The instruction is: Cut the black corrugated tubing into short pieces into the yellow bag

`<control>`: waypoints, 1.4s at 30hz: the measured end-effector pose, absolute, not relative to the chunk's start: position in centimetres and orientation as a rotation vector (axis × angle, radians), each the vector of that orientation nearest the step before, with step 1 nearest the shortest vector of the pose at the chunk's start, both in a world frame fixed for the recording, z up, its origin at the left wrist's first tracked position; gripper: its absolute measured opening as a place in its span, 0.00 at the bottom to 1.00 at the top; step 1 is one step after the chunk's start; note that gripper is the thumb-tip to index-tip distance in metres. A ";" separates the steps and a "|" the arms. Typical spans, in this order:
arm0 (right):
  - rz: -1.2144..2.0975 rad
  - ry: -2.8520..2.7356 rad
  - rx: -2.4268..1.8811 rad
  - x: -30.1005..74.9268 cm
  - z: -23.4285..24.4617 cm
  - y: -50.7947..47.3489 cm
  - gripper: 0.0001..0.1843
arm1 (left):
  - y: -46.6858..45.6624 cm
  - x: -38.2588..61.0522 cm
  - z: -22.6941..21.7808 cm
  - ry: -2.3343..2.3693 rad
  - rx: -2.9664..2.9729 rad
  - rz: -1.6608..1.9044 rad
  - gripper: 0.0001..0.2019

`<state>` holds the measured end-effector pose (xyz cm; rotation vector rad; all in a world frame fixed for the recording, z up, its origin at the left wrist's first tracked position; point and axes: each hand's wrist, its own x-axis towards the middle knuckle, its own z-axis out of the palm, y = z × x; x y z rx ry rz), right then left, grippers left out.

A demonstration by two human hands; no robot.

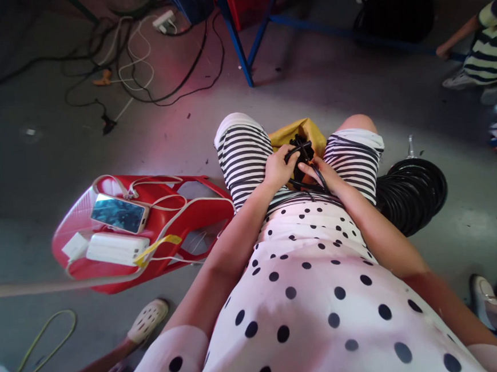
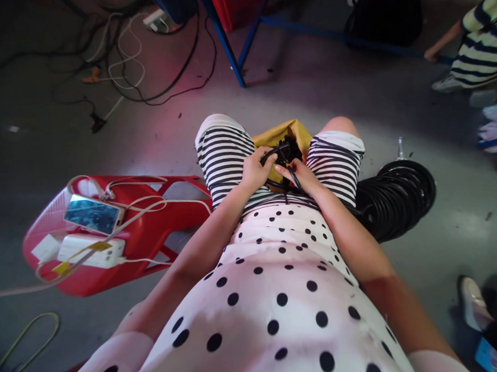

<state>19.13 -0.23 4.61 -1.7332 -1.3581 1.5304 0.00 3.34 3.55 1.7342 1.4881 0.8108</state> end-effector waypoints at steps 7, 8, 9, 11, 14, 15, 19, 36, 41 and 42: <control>1.546 -1.333 -1.698 19.1 5.0 -0.2 0.41 | 3.3 0.0 3.5 1.472 1.769 0.754 0.08; 1.549 -1.334 -1.698 19.1 5.0 -0.2 0.41 | 3.3 0.0 3.5 1.476 1.773 0.750 0.08; 1.553 -1.334 -1.696 19.1 5.0 -0.2 0.40 | 3.3 0.0 3.4 1.480 1.776 0.748 0.08; 1.556 -1.332 -1.695 19.1 4.9 -0.2 0.40 | 3.3 0.0 3.4 1.485 1.780 0.748 0.08; 1.546 -1.341 -1.706 19.0 4.9 -0.3 0.40 | 3.4 0.0 3.3 1.478 1.783 0.750 0.08; 1.541 -1.346 -1.714 19.0 5.0 -0.3 0.41 | 3.4 0.0 3.3 1.476 1.783 0.750 0.08; 1.536 -1.338 -1.731 18.9 5.2 -0.3 0.42 | 3.4 0.0 3.3 1.466 1.785 0.758 0.07; 1.608 -1.259 -1.706 18.9 4.1 -0.6 0.42 | 3.0 0.1 2.9 1.484 1.786 0.762 0.06; 1.563 -1.307 -1.725 19.0 4.0 -0.7 0.41 | 2.8 0.1 3.0 1.477 1.789 0.745 0.06; 1.556 -1.313 -1.725 19.1 4.0 -0.7 0.42 | 2.8 0.1 3.0 1.479 1.787 0.742 0.06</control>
